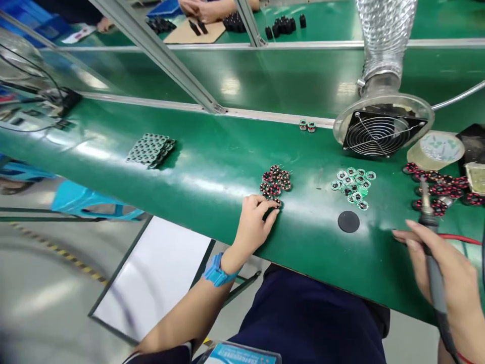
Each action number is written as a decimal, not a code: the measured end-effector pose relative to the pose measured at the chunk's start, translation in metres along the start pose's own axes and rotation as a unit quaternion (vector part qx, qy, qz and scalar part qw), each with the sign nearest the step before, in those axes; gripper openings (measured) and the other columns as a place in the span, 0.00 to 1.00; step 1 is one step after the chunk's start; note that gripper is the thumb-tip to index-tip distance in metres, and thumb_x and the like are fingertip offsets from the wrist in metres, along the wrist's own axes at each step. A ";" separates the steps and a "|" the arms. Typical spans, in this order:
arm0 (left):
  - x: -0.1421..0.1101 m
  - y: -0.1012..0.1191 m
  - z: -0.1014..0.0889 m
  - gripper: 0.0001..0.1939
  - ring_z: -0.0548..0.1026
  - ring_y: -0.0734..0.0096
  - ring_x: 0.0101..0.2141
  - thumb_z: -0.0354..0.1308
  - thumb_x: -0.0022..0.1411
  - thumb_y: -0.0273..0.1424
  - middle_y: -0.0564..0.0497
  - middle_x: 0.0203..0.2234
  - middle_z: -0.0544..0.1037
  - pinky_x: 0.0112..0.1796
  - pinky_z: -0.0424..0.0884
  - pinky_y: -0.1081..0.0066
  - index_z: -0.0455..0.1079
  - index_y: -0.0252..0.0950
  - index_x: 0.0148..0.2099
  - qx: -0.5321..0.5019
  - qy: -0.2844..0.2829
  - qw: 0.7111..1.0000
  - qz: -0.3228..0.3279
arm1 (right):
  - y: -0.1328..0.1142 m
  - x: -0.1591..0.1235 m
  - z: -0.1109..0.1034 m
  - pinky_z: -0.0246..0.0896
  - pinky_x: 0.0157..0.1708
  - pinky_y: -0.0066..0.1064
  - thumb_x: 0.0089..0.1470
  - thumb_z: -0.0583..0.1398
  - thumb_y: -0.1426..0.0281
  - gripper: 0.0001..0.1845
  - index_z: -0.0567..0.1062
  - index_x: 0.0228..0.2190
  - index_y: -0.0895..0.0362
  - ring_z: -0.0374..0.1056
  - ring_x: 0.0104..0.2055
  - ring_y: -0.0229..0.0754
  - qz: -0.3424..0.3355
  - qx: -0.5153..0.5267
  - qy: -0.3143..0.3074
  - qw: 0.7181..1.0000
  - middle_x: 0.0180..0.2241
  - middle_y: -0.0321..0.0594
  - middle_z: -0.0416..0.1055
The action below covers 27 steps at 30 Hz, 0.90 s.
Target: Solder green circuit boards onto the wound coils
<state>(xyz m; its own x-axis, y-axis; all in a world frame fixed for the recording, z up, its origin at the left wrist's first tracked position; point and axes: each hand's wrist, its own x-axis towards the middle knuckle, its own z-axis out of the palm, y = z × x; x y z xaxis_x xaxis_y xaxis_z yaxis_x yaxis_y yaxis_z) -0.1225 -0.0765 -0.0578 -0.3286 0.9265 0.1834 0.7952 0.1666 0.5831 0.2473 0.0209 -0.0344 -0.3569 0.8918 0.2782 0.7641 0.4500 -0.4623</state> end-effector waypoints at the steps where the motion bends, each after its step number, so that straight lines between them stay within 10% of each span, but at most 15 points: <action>1: 0.001 0.005 0.002 0.04 0.66 0.60 0.42 0.58 0.61 0.28 0.46 0.36 0.69 0.46 0.65 0.57 0.73 0.38 0.39 -0.001 -0.003 1.000 0.005 | -0.013 0.004 0.003 0.73 0.41 0.35 0.59 0.59 0.67 0.20 0.69 0.54 0.47 0.77 0.39 0.46 -0.045 0.019 -0.026 0.998 0.40 0.41 0.80; 4: 0.001 0.030 0.007 0.03 0.68 0.62 0.44 0.58 0.61 0.27 0.47 0.39 0.70 0.47 0.66 0.61 0.71 0.38 0.38 -0.089 -0.032 0.995 0.019 | -0.050 0.011 0.018 0.72 0.42 0.33 0.58 0.60 0.71 0.17 0.70 0.50 0.51 0.77 0.40 0.42 -0.134 0.095 -0.025 0.986 0.41 0.39 0.79; 7: 0.003 0.065 0.016 0.03 0.71 0.69 0.40 0.57 0.62 0.26 0.49 0.37 0.71 0.41 0.69 0.68 0.69 0.38 0.38 -0.257 -0.096 0.962 0.012 | -0.083 0.014 0.037 0.73 0.39 0.34 0.59 0.59 0.70 0.17 0.67 0.50 0.52 0.75 0.40 0.42 -0.130 0.113 -0.089 0.981 0.43 0.41 0.77; 12: 0.007 0.108 0.034 0.03 0.69 0.72 0.36 0.58 0.60 0.25 0.52 0.33 0.70 0.38 0.68 0.70 0.67 0.37 0.34 -0.339 -0.159 0.927 -0.007 | -0.102 0.017 0.059 0.73 0.43 0.45 0.58 0.57 0.72 0.19 0.63 0.51 0.53 0.72 0.47 0.50 -0.123 0.130 -0.030 0.983 0.46 0.46 0.73; 19: 0.013 0.110 0.034 0.16 0.69 0.74 0.35 0.60 0.60 0.30 0.50 0.38 0.70 0.38 0.69 0.70 0.60 0.37 0.49 -0.411 -0.223 0.881 -0.069 | -0.089 0.014 0.050 0.74 0.44 0.40 0.56 0.60 0.73 0.29 0.58 0.56 0.50 0.74 0.46 0.45 -0.052 0.248 0.016 0.967 0.47 0.45 0.73; 27: 0.026 0.112 0.021 0.05 0.70 0.73 0.33 0.56 0.64 0.28 0.53 0.33 0.71 0.35 0.68 0.71 0.62 0.36 0.42 -0.232 -0.307 0.913 0.133 | -0.080 0.011 0.039 0.73 0.48 0.42 0.55 0.58 0.74 0.32 0.56 0.59 0.50 0.73 0.51 0.47 -0.106 0.238 -0.076 0.962 0.52 0.47 0.71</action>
<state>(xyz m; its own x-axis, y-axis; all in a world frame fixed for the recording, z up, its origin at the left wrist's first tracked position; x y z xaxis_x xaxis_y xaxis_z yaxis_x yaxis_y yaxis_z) -0.0313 -0.0264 -0.0042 0.3061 0.9516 -0.0288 0.4572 -0.1204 0.8812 0.1614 -0.0033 -0.0277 -0.5797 0.7576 0.3001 0.3448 0.5618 -0.7520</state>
